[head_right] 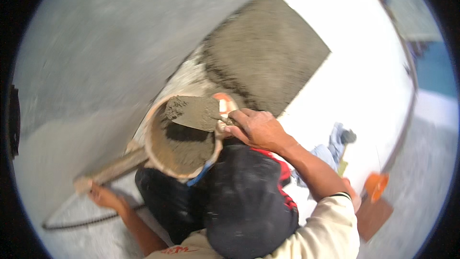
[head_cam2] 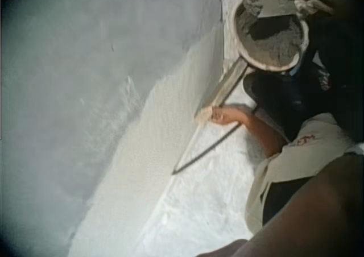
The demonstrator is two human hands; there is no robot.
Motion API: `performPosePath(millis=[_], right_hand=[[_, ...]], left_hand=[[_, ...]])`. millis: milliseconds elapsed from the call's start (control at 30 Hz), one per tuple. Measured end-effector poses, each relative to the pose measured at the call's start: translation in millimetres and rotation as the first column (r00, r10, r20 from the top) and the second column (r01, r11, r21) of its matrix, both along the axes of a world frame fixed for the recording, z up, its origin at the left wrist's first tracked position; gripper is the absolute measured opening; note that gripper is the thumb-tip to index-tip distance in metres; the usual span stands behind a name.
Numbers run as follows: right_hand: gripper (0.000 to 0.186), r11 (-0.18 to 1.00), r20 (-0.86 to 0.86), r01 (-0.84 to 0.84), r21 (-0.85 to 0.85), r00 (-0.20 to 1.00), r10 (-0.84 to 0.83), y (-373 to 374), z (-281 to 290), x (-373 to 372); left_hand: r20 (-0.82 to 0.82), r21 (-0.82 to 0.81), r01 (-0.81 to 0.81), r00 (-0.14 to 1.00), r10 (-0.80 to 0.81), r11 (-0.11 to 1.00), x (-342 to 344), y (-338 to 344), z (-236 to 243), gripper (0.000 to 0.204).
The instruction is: The person scoops cement from a bucket and spreads it on the floor using a trowel, then levels the surface with a wooden straightedge. The person then picks up a tile and applies cement to its back before the clip ends.
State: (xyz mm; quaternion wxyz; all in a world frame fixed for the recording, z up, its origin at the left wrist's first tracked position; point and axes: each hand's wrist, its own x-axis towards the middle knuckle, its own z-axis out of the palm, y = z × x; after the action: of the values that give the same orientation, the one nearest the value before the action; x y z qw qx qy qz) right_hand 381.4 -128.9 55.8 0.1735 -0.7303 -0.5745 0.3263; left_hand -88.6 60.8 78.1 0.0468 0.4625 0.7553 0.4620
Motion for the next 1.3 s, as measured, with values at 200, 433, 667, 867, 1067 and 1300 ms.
performPosePath(millis=[200, 433, 667, 867, 1067, 1300], right_hand=[[0.042, 0.732, -0.102, 0.677, -0.073, 0.725, -0.681, -112, -40, 20], [0.038, 0.275, -0.643, 0.769, -0.577, -0.220, -0.733, -146, -104, 76], [0.041, 0.474, -0.276, 0.853, -0.217, 0.413, -0.868, -186, -112, 72], [0.038, 0.558, 0.408, 0.796, 0.233, 0.441, -0.799, -209, -127, 146], [0.034, 0.800, 0.481, 0.598, 0.051, 0.687, -0.545, -158, -121, 215], [0.045, 0.667, 0.485, 0.745, 0.008, 0.581, -0.654, -164, -148, 323]], left_hand=[[-0.099, 0.012, -0.043, 0.994, 0.044, 0.999, -12, 6, -6, 0.041], [-0.138, 0.040, -0.032, 0.990, 0.037, 0.999, 7, 3, 1, 0.040], [-0.230, 0.025, -0.035, 0.972, 0.040, 0.999, -24, 11, -10, 0.042], [-0.251, -0.035, -0.055, 0.967, 0.044, 0.998, -24, 11, -10, 0.044], [-0.275, -0.056, -0.140, 0.954, 0.120, 0.989, -41, 14, -10, 0.046], [-0.189, -0.088, -0.121, 0.977, 0.102, 0.989, -43, 17, -5, 0.052]])
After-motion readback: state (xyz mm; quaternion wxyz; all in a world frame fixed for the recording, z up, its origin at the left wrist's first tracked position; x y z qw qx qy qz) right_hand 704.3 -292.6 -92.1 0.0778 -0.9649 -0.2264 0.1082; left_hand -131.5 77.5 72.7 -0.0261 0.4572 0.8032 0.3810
